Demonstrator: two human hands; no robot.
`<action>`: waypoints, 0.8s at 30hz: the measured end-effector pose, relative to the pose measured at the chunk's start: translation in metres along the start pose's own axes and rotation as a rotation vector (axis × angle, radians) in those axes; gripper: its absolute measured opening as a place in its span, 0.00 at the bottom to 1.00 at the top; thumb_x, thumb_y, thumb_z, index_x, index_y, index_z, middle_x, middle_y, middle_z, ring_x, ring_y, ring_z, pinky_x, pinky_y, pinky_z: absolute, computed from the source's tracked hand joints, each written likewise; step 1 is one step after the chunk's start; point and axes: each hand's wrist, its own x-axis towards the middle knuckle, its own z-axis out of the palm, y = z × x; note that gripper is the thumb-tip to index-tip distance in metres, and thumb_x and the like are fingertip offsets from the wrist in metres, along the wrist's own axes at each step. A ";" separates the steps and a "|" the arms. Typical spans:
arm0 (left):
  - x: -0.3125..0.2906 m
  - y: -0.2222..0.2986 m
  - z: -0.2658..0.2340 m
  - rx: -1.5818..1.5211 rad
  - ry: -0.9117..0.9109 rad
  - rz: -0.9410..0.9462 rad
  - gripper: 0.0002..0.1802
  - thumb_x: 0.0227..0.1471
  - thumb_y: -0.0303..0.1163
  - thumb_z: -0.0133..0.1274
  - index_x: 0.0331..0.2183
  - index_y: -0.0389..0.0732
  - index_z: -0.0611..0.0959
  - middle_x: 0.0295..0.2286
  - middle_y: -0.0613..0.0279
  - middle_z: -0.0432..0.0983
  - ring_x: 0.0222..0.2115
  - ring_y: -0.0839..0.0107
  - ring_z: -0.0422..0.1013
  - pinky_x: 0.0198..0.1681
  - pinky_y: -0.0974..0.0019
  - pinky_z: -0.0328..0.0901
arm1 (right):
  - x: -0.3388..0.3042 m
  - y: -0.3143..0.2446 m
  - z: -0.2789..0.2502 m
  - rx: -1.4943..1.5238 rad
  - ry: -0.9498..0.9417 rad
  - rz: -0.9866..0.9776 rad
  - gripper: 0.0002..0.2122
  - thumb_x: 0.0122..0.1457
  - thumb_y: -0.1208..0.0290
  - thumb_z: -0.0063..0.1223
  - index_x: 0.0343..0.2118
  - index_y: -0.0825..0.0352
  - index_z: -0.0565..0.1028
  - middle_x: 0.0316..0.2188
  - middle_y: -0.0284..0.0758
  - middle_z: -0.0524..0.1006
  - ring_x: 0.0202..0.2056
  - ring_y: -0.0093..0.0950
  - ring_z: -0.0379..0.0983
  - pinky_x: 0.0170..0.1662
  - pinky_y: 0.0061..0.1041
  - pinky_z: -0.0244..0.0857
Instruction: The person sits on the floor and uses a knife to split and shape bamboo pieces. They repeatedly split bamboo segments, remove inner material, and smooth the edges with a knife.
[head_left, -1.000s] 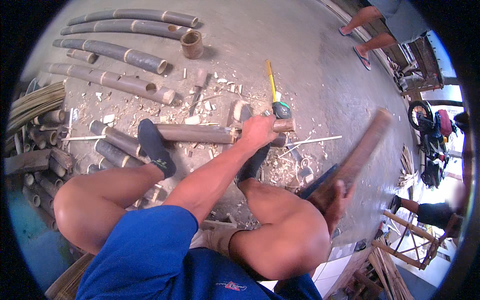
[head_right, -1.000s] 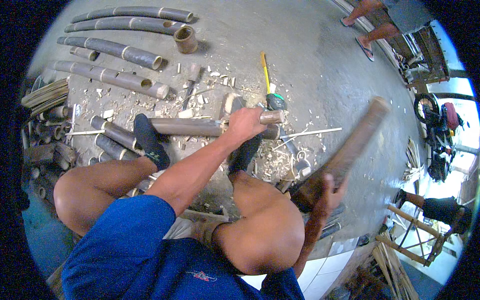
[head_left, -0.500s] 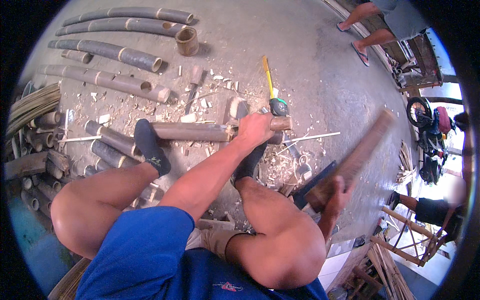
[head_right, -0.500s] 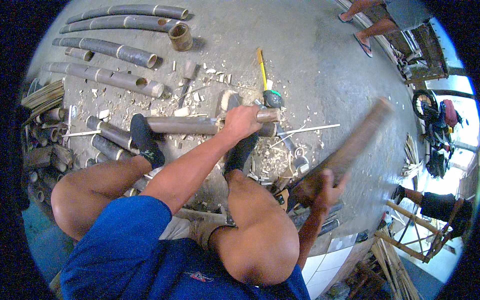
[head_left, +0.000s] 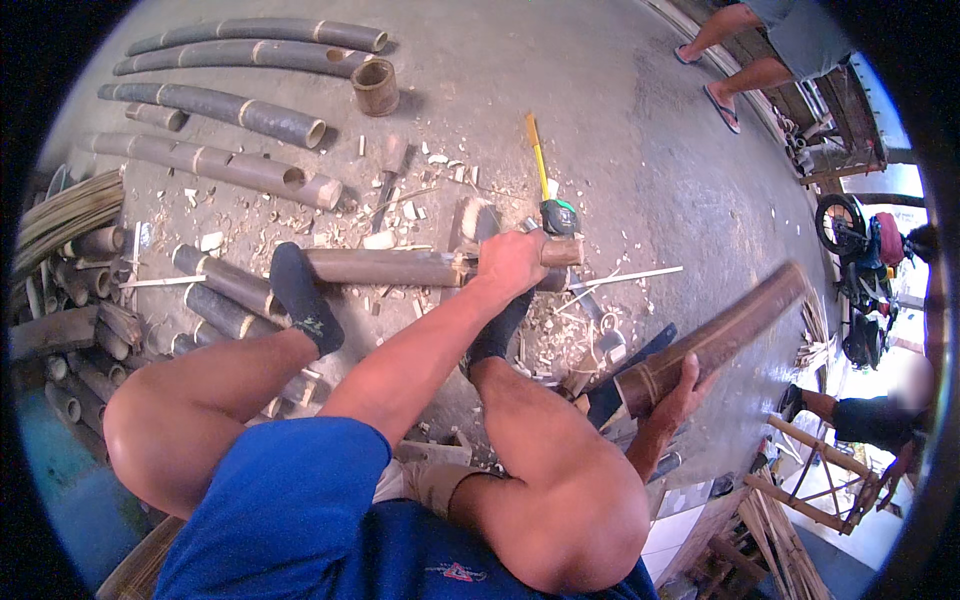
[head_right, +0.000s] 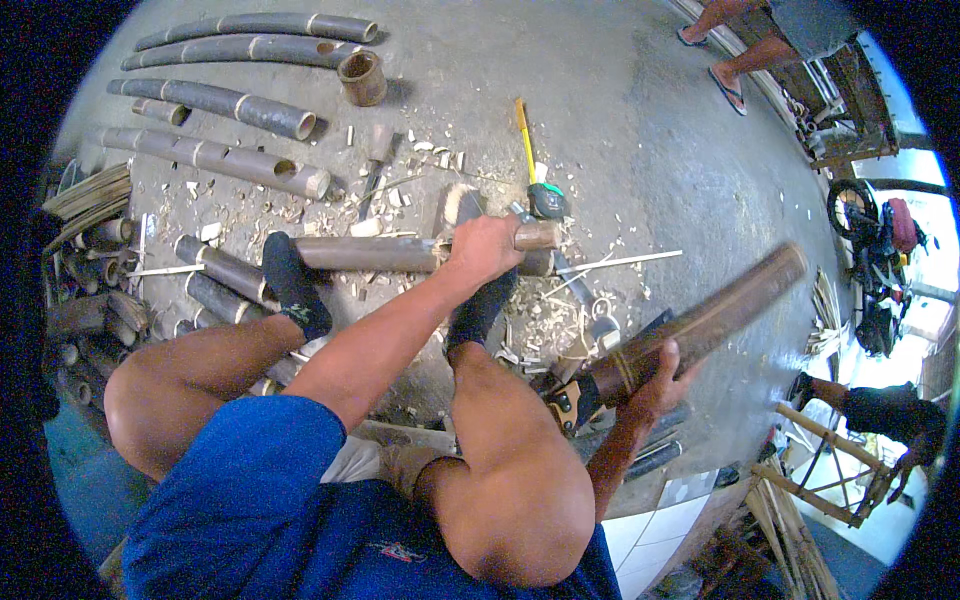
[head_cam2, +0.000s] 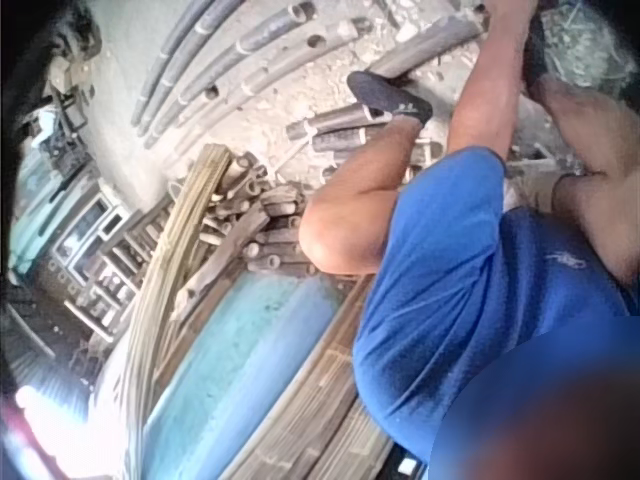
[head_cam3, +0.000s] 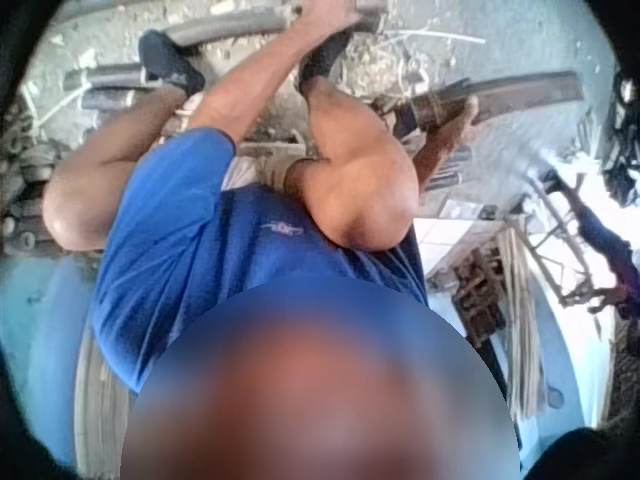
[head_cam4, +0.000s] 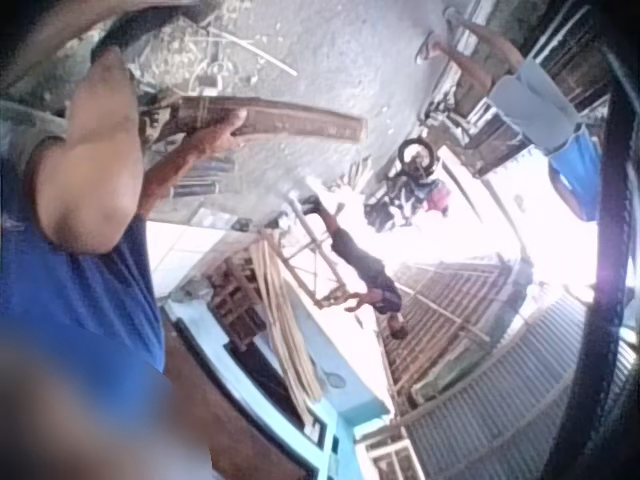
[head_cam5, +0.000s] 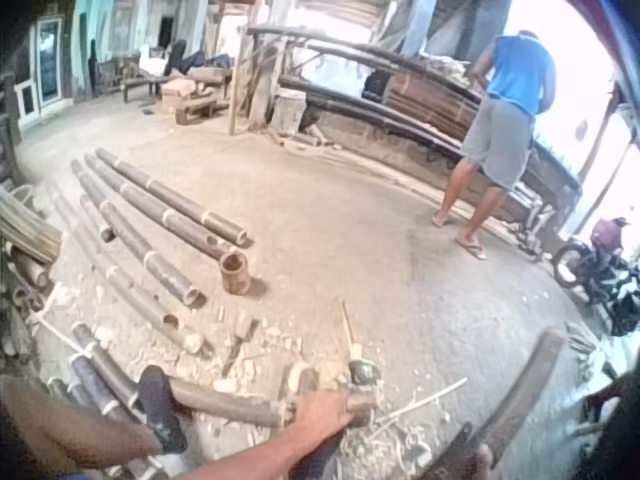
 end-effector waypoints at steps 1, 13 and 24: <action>0.001 0.000 0.001 0.008 -0.002 -0.012 0.18 0.44 0.38 0.63 0.39 0.43 0.83 0.31 0.48 0.82 0.34 0.48 0.80 0.39 0.47 0.73 | -0.003 0.003 0.004 0.051 -0.001 0.011 0.41 0.57 0.61 0.62 0.69 0.70 0.54 0.61 0.50 0.66 0.58 0.43 0.67 0.63 0.36 0.59; -0.005 -0.010 -0.016 -0.161 0.276 -0.168 0.20 0.44 0.44 0.66 0.35 0.43 0.80 0.29 0.49 0.82 0.32 0.49 0.80 0.35 0.47 0.72 | -0.058 0.018 0.035 -0.298 -0.331 0.113 0.44 0.52 0.71 0.65 0.71 0.62 0.52 0.60 0.46 0.67 0.55 0.40 0.67 0.59 0.34 0.62; -0.025 -0.047 -0.023 -0.462 0.210 0.015 0.26 0.43 0.48 0.70 0.42 0.44 0.84 0.33 0.51 0.84 0.35 0.57 0.81 0.39 0.52 0.73 | -0.085 0.009 0.040 -0.099 -0.282 -0.008 0.45 0.51 0.71 0.63 0.71 0.63 0.51 0.61 0.42 0.65 0.57 0.37 0.64 0.63 0.35 0.56</action>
